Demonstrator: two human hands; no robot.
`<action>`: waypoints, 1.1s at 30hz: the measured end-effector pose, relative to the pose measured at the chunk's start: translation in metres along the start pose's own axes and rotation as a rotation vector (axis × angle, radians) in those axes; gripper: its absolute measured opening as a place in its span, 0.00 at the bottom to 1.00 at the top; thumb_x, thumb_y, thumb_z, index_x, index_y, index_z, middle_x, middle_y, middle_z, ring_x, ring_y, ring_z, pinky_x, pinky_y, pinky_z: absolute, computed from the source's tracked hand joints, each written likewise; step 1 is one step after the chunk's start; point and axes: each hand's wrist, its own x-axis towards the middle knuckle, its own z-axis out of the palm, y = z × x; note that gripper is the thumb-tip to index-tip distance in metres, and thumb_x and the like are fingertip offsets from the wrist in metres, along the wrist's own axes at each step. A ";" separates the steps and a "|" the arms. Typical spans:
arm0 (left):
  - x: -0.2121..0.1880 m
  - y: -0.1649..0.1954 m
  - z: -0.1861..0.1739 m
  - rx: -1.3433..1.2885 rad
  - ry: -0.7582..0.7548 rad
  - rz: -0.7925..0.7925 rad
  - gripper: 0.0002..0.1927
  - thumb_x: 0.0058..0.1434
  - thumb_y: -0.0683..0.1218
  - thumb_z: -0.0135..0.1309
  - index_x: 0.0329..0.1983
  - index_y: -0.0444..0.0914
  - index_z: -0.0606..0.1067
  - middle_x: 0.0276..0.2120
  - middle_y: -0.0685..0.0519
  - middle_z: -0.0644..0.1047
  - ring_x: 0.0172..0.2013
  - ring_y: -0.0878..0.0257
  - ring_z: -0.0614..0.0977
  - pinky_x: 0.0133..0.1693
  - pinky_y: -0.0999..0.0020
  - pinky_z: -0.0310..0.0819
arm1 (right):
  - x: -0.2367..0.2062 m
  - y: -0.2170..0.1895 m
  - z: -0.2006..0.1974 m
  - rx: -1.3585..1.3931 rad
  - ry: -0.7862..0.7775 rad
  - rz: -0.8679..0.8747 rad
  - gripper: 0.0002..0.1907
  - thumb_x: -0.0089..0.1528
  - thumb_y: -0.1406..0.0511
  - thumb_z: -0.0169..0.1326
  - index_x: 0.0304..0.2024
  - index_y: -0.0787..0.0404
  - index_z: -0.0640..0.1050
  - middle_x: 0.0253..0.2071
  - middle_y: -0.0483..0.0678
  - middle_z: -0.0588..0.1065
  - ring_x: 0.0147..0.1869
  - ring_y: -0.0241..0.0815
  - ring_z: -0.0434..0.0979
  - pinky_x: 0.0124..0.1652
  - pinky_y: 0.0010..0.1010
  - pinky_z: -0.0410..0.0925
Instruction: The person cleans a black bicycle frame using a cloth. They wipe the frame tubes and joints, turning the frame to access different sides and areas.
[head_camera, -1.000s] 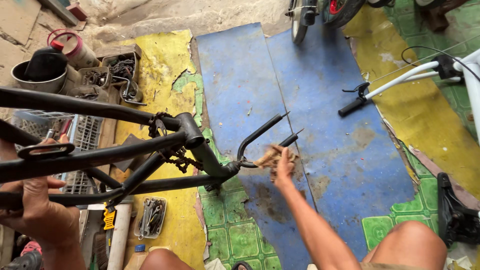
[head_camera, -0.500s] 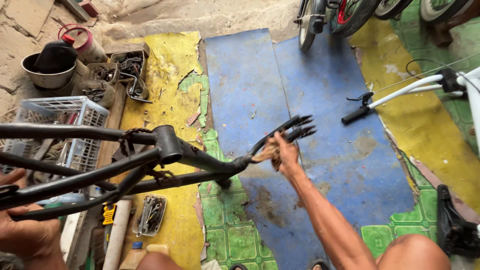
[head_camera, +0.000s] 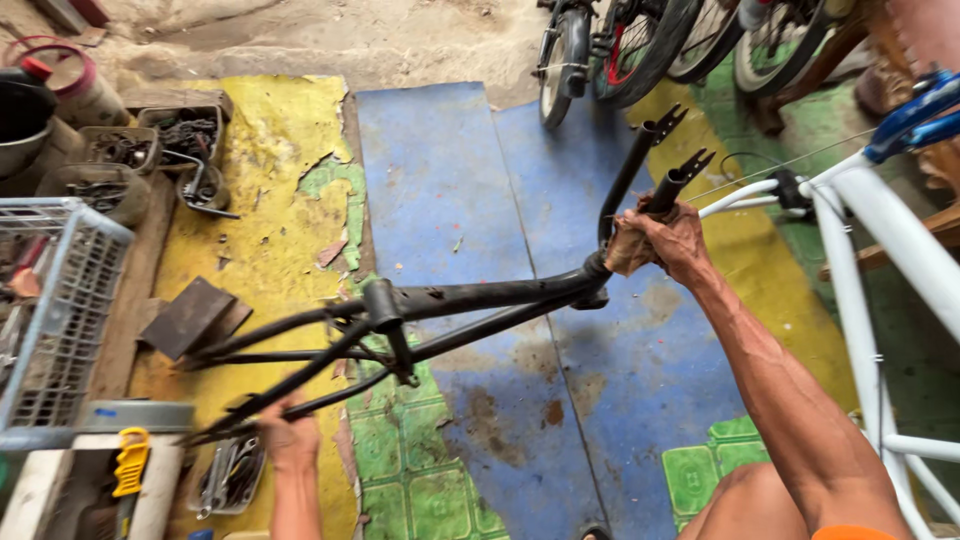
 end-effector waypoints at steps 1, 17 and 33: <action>-0.002 -0.014 0.000 0.001 -0.018 -0.092 0.05 0.63 0.41 0.49 0.31 0.43 0.71 0.29 0.58 0.70 0.32 0.64 0.76 0.46 0.52 0.79 | 0.001 0.003 -0.007 -0.046 0.006 0.004 0.14 0.57 0.66 0.65 0.44 0.61 0.77 0.35 0.42 0.78 0.38 0.34 0.78 0.37 0.28 0.74; -0.008 -0.075 0.008 1.539 -0.179 -0.391 0.29 0.64 0.64 0.56 0.35 0.30 0.78 0.27 0.42 0.81 0.24 0.52 0.78 0.27 0.59 0.66 | -0.002 0.091 -0.079 -0.149 -0.021 -0.002 0.07 0.62 0.68 0.64 0.39 0.64 0.80 0.34 0.44 0.79 0.36 0.31 0.77 0.35 0.26 0.74; -0.023 -0.119 0.135 1.939 -0.930 0.648 0.35 0.43 0.61 0.72 0.44 0.38 0.68 0.39 0.45 0.74 0.41 0.44 0.77 0.45 0.51 0.71 | -0.076 0.074 -0.072 -0.258 0.263 -0.161 0.19 0.68 0.59 0.59 0.51 0.69 0.74 0.42 0.51 0.80 0.39 0.39 0.83 0.35 0.27 0.79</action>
